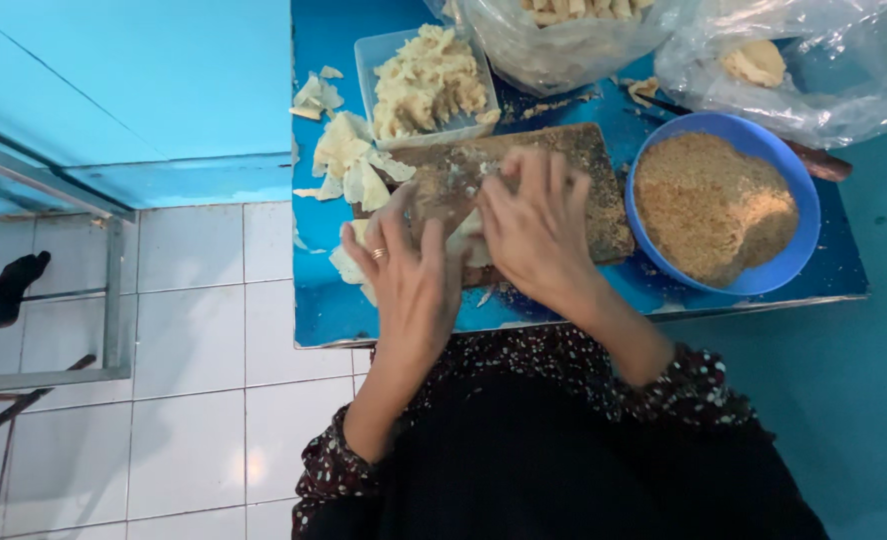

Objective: The person takes pieces of dough, presses and folds them by hand into flat shapes on a wooden board, dips them into a blue bowl of flour or breading, and places the coated pieces onto a growing pile beside the board. Scraps are set aside in a container as the person repeats the cycle.

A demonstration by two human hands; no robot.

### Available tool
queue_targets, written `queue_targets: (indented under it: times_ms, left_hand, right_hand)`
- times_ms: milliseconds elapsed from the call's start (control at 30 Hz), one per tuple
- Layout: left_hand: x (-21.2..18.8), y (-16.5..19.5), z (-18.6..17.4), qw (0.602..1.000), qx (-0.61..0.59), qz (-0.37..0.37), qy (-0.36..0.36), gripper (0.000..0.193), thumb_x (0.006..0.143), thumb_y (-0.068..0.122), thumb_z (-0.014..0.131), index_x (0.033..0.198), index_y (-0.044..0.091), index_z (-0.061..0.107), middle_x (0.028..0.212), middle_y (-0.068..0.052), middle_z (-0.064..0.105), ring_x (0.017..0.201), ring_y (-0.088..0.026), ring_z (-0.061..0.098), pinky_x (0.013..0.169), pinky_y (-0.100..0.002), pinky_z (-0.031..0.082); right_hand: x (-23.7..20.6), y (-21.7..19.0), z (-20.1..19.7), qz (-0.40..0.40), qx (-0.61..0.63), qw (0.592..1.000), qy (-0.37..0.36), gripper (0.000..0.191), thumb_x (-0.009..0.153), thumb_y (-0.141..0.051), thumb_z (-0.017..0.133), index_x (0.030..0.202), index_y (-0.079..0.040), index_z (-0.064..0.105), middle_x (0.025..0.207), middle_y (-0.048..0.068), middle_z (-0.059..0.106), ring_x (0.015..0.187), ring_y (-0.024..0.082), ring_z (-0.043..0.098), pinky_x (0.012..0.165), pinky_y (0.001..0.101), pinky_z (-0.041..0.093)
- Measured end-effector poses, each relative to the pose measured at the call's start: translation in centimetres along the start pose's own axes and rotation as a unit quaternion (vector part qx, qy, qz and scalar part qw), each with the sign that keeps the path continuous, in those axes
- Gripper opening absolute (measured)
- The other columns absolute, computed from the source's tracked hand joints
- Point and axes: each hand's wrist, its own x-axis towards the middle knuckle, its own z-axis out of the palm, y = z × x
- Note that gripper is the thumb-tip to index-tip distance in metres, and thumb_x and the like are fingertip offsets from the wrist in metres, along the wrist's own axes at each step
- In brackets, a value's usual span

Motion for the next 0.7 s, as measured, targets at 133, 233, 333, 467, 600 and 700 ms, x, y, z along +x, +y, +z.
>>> queue_targets:
  times_ms: [133, 233, 333, 467, 600, 700]
  left_hand:
    - [-0.4, 0.7, -0.3, 0.996, 0.075, -0.045, -0.009, 0.033, 0.085, 0.029, 0.079, 0.102, 0.006, 0.063, 0.141, -0.019, 0.047, 0.129, -0.041, 0.043, 0.112, -0.073, 0.016]
    - [-0.4, 0.9, -0.3, 0.995, 0.085, -0.054, -0.014, 0.031, 0.087, 0.030, 0.077, 0.098, 0.006, 0.062, 0.137, -0.018, 0.050, 0.127, -0.040, 0.044, 0.110, -0.073, 0.017]
    - [-0.2, 0.9, 0.0, 0.995, 0.086, -0.040, -0.013, 0.025, 0.091, 0.026, 0.073, 0.099, 0.005, 0.063, 0.135, -0.017, 0.053, 0.127, -0.039, 0.046, 0.112, -0.072, 0.018]
    - [0.0, 1.0, 0.4, 0.997, 0.073, -0.017, -0.019, 0.020, 0.091, 0.023, 0.070, 0.098, 0.005, 0.063, 0.124, -0.017, 0.056, 0.121, -0.039, 0.049, 0.112, -0.068, 0.024]
    - [0.2, 1.2, 0.8, 0.997, 0.076, 0.009, -0.019, 0.014, 0.092, 0.017, 0.069, 0.097, 0.005, 0.063, 0.108, -0.014, 0.060, 0.109, -0.037, 0.055, 0.105, -0.058, 0.036]
    - [0.6, 1.6, 1.2, 0.996, 0.078, 0.019, -0.031, 0.010, 0.091, 0.011, 0.067, 0.097, 0.004, 0.062, 0.101, -0.016, 0.062, 0.100, -0.037, 0.060, 0.091, -0.049, 0.046]
  right_hand:
    - [2.6, 0.8, -0.1, 0.026, -0.003, 0.998, -0.056, 0.021, 0.104, -0.031, 0.064, 0.111, -0.011, 0.065, 0.117, 0.011, 0.050, 0.112, 0.032, 0.049, 0.088, 0.0531, 0.036]
    - [3.2, 2.4, -1.8, 0.020, 0.090, 0.991, -0.095, 0.033, 0.098, -0.041, 0.068, 0.109, -0.010, 0.065, 0.115, 0.013, 0.050, 0.109, 0.034, 0.048, 0.085, 0.0528, 0.037]
    - [2.5, 2.8, -3.0, -0.065, 0.170, 0.980, -0.084, 0.035, 0.090, -0.042, 0.075, 0.105, -0.010, 0.068, 0.115, 0.012, 0.051, 0.108, 0.031, 0.050, 0.090, 0.0485, 0.041]
    - [2.5, 3.6, -4.3, -0.044, 0.265, 0.961, -0.065, 0.018, 0.094, -0.025, 0.077, 0.100, -0.009, 0.072, 0.119, 0.012, 0.059, 0.113, 0.027, 0.059, 0.096, 0.0404, 0.049]
    - [4.6, 7.5, -6.8, 0.158, 0.371, 0.913, -0.067, 0.015, 0.094, -0.019, 0.077, 0.105, -0.009, 0.073, 0.097, 0.010, 0.074, 0.088, 0.025, 0.070, 0.080, 0.0340, 0.057]
    - [9.1, 10.0, -7.5, 0.053, 0.238, 0.960, 0.136, 0.019, 0.098, -0.001, 0.073, 0.116, -0.001, 0.068, 0.106, 0.011, 0.076, 0.098, 0.022, 0.077, 0.087, 0.0322, 0.061]
